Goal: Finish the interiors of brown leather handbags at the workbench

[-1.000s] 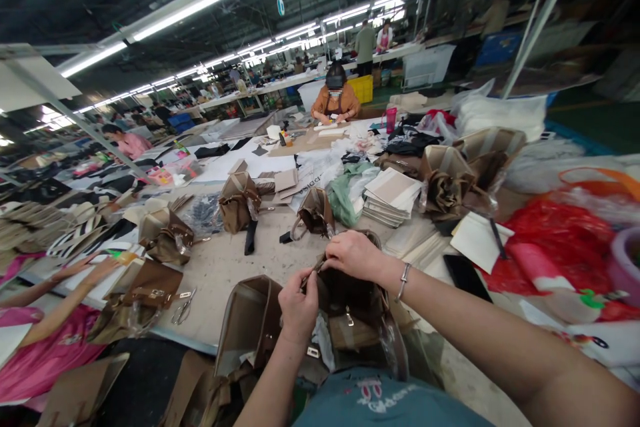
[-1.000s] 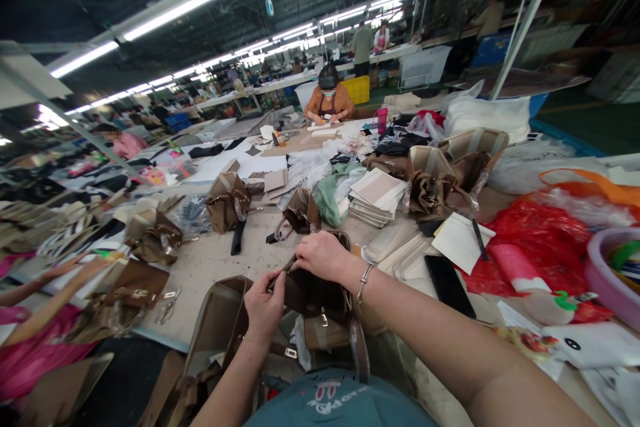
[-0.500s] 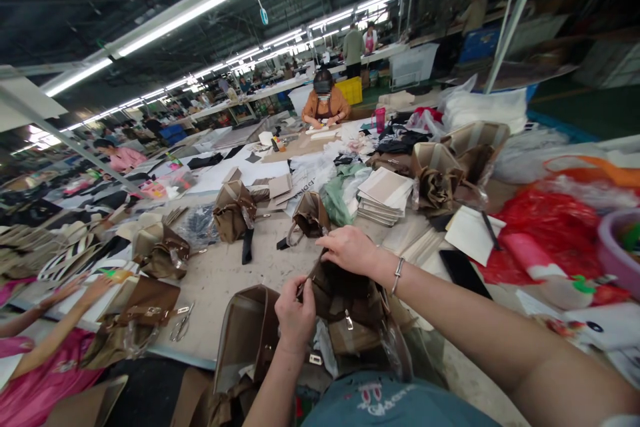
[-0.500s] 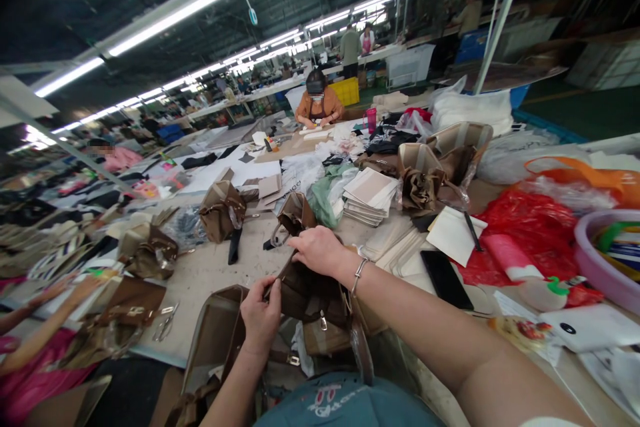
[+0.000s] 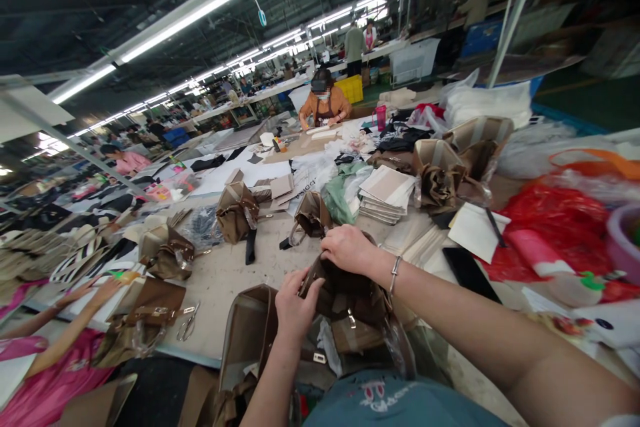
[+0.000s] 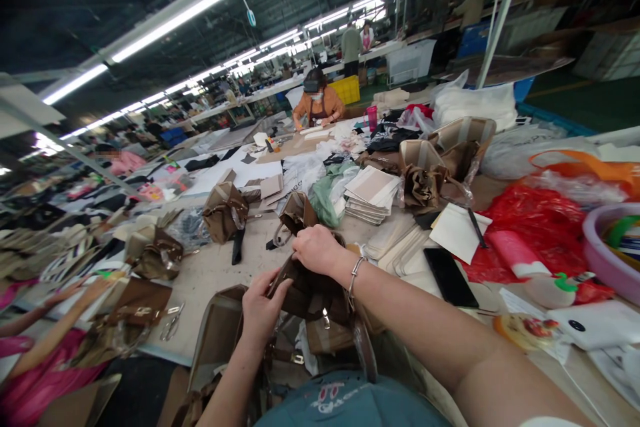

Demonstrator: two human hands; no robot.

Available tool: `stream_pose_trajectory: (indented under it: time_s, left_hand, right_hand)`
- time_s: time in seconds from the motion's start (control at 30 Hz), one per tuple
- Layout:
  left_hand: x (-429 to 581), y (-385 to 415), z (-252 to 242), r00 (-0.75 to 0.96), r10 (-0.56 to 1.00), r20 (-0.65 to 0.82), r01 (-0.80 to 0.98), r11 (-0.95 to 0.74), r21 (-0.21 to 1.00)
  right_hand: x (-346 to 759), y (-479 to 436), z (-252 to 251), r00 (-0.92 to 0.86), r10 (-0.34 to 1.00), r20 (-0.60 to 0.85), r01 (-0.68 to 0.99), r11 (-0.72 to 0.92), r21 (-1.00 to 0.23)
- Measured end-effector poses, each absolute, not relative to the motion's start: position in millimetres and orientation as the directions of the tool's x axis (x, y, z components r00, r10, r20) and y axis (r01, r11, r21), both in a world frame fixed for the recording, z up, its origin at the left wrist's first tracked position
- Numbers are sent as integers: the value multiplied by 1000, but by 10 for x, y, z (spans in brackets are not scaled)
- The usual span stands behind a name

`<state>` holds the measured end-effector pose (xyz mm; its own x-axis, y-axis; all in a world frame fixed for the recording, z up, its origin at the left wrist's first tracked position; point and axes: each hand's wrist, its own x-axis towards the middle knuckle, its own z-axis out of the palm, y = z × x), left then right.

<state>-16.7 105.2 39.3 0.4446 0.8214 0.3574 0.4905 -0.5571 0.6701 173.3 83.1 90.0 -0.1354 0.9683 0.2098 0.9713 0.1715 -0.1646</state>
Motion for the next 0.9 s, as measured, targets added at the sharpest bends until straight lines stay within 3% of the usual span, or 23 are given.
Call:
stream_pose_trajectory:
  time_s: [0.23,0.53,0.77,0.9]
  left_hand:
    - [-134,1092,411,409,818,403,528,-573,626]
    - [50,1433,759,652,754,79,675,-625,392]
    - [172,1454,693,671,726,150,672,-681,290]
    - [92,1502,640,619,765,176,705,-640,304]
  right_hand:
    - [1715,852,889,-159,958,238,971,196,-140]
    - [1748,867,854,-163,955,246,968,203,-145]
    - [1942,740,908,-195,942,273,950,250,-185]
    - [2025,696,928,-162,950,267,959,215,-186]
